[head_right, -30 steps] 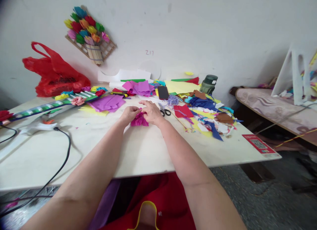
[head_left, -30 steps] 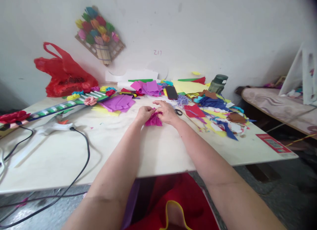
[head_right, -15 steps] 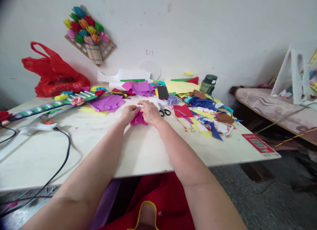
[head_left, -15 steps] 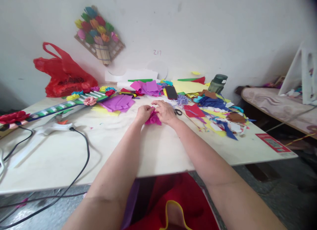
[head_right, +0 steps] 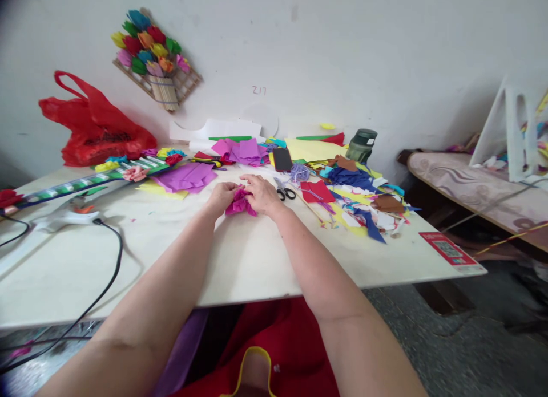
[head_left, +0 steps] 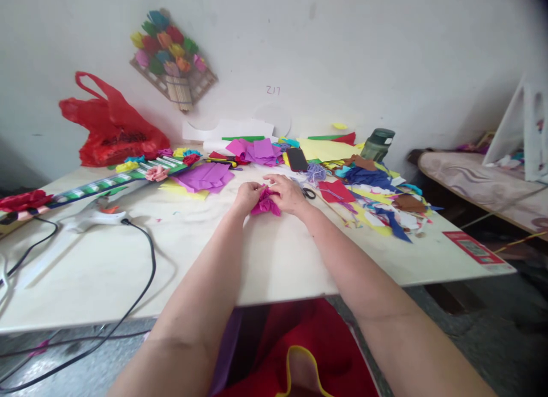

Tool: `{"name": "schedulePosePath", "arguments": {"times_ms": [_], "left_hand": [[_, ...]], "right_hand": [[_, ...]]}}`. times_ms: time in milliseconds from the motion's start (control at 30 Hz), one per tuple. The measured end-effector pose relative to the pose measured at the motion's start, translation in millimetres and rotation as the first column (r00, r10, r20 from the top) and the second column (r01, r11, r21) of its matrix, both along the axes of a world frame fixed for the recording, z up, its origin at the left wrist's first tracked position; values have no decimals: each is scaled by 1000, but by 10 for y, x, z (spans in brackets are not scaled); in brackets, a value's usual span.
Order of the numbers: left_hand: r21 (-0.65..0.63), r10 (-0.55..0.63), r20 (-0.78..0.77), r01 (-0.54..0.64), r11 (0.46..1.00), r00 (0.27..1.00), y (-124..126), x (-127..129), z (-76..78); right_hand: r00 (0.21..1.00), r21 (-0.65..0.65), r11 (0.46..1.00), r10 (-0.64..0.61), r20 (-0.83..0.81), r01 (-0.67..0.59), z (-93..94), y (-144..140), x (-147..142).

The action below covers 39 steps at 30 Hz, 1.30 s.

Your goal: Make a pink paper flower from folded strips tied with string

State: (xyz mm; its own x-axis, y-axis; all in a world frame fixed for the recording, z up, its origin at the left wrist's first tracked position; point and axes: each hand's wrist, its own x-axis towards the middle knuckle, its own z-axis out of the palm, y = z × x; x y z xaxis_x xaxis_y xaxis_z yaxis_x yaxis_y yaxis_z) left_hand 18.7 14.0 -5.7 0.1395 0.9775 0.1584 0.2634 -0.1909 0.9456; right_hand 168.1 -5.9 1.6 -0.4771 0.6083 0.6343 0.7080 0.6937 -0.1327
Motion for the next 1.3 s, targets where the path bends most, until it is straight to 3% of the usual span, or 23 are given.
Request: {"name": "schedulePosePath", "arguments": {"times_ms": [233,533,733,967,1133,1300], "left_hand": [[53,10,-90,-5,999,996,-6,11,22],[15,7,-73,-6,1000,997,-11,5,39],[-102,-10,157,26,994,988,-3,4,0],[-142,-25,410,90,986,912,-31,27,13],[-84,-72,487,129,988,871,-3,23,0],[40,-120,497,116,992,859,19,34,16]], "right_hand": [[998,-48,997,56,-42,-58,-17,34,46],[1000,-8,1000,10,10,-10,79,-46,-27],[992,68,997,-47,115,39,171,-143,-86],[974,185,983,-42,221,0,165,-171,-168],[968,238,971,-70,241,11,149,-178,-183],[979,281,952,-161,128,120,101,-136,-112]]}}
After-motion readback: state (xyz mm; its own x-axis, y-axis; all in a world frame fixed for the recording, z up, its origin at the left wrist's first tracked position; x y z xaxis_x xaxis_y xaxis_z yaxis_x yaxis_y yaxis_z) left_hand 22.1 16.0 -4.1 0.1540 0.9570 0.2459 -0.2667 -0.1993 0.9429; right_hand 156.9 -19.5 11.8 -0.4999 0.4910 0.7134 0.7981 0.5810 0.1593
